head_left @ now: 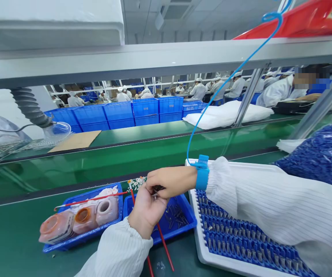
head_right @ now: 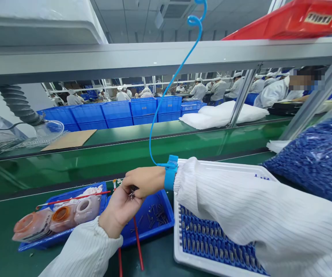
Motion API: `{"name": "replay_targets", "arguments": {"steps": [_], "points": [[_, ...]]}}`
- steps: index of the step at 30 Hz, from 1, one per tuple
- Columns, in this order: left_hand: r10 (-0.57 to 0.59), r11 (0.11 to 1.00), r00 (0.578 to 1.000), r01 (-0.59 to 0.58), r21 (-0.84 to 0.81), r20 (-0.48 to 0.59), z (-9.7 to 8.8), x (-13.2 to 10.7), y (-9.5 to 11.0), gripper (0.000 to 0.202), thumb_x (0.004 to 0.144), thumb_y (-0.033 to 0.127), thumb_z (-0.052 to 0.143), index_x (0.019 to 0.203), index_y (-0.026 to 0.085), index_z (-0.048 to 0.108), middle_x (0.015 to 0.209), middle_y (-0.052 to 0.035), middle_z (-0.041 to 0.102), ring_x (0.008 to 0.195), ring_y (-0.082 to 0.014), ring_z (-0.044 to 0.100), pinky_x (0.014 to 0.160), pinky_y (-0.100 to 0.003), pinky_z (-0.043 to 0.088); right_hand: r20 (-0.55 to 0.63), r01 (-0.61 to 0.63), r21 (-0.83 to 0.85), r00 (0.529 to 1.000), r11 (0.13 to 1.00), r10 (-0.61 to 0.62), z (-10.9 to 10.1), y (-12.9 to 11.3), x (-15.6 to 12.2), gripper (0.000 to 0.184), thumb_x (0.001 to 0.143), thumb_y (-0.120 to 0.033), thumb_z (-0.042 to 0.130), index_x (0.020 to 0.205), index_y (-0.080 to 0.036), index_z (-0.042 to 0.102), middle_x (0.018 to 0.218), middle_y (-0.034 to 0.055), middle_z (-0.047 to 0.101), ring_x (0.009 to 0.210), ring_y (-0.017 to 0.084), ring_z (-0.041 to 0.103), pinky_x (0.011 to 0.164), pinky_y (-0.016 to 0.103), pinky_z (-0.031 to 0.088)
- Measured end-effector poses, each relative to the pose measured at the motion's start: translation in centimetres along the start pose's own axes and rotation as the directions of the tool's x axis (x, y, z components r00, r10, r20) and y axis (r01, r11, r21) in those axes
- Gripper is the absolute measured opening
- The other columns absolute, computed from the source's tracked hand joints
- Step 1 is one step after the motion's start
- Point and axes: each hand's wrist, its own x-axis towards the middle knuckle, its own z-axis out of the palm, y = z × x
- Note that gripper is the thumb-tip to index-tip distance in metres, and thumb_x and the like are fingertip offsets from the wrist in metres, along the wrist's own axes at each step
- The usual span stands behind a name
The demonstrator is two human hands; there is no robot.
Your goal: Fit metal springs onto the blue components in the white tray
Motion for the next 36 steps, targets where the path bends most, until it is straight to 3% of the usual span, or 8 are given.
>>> {"name": "replay_targets", "arguments": {"steps": [5,10,19,24,27,29,32,36], "points": [[0.001,0.999,1.000,-0.001,-0.041,0.016,-0.2,0.3,-0.1,0.014,0.090,0.020,0.045,0.090,0.013,0.058,0.070,0.0025,0.058,0.048,-0.0072,0.052,0.040,-0.019,0.044,0.003,-0.006,0.026,1.000,1.000,0.006,-0.8,0.2,-0.5,0.024,0.072,0.001,0.061,0.094,-0.009,0.063,0.093,0.0072,0.060,0.085,0.018,0.056,0.076,0.025,0.044],[-0.003,0.999,1.000,0.004,-0.041,0.024,-0.1,-0.1,-0.4,0.017,0.090,0.015,0.042,0.090,0.012,0.058,0.072,0.0009,0.061,0.056,-0.0105,0.059,0.053,-0.027,0.053,-0.047,-0.046,0.055,0.998,0.997,0.048,-1.3,0.7,-1.4,0.031,0.077,0.007,0.053,0.101,-0.010,0.064,0.100,0.0073,0.064,0.091,0.017,0.058,0.081,0.025,0.043],[-0.047,0.999,0.998,0.046,0.016,0.029,-0.2,-1.9,-0.8,0.020,0.086,0.005,0.039,0.082,0.006,0.058,0.065,-0.0050,0.062,0.053,-0.0128,0.060,0.058,-0.028,0.058,-0.219,-0.106,0.074,0.968,0.992,0.120,-1.2,0.3,-3.1,0.019,0.070,-0.006,0.073,0.087,-0.008,0.067,0.095,0.0083,0.062,0.086,0.017,0.059,0.077,0.023,0.046],[-0.063,0.998,0.998,0.063,0.027,0.029,0.0,-3.2,-1.5,0.018,0.083,0.003,0.041,0.081,0.003,0.059,0.066,-0.0104,0.064,0.057,-0.0148,0.062,0.061,-0.027,0.058,-0.322,-0.116,0.172,0.932,0.978,0.167,-0.9,-0.4,-4.7,0.012,0.069,-0.010,0.075,0.078,-0.010,0.069,0.093,0.0067,0.063,0.082,0.015,0.061,0.073,0.021,0.046],[-0.132,0.991,0.991,0.131,0.035,0.024,0.1,-4.4,-2.1,0.017,0.084,0.005,0.042,0.081,0.003,0.058,0.065,-0.0097,0.062,0.058,-0.0145,0.063,0.058,-0.024,0.057,-0.370,-0.114,0.214,0.910,0.970,0.189,-0.8,-1.5,-6.1,0.008,0.072,-0.007,0.072,0.079,-0.010,0.069,0.090,0.0061,0.064,0.081,0.015,0.060,0.074,0.021,0.045],[-0.213,0.976,0.977,0.213,0.051,0.004,0.1,-5.5,-2.6,0.019,0.086,0.009,0.042,0.078,0.004,0.058,0.062,-0.0080,0.060,0.054,-0.0129,0.061,0.048,-0.018,0.054,-0.410,-0.115,0.251,0.887,0.961,0.213,-0.7,-2.6,-7.4,0.008,0.075,-0.007,0.068,0.082,-0.010,0.069,0.086,0.0045,0.065,0.080,0.014,0.060,0.073,0.020,0.045],[-0.339,0.935,0.939,0.342,0.096,-0.048,0.3,-7.4,-3.6,0.030,0.089,0.022,0.043,0.066,0.007,0.056,0.051,-0.0035,0.053,0.039,-0.0073,0.052,0.029,-0.009,0.035,-0.470,-0.118,0.312,0.843,0.943,0.261,-0.4,-4.7,-9.8,0.007,0.079,-0.008,0.065,0.085,-0.011,0.068,0.080,0.0023,0.066,0.076,0.013,0.060,0.070,0.019,0.044],[-0.418,0.888,0.906,0.424,0.180,-0.071,0.1,-9.0,-4.9,0.054,0.089,0.043,0.037,0.046,0.012,0.045,0.040,0.0052,0.035,0.025,-0.0009,0.032,0.022,-0.006,0.017,-0.515,-0.161,0.314,0.799,0.936,0.311,0.4,-6.6,-12.5,0.013,0.084,-0.007,0.059,0.091,-0.012,0.068,0.085,0.0038,0.065,0.078,0.014,0.060,0.073,0.021,0.044]]}}
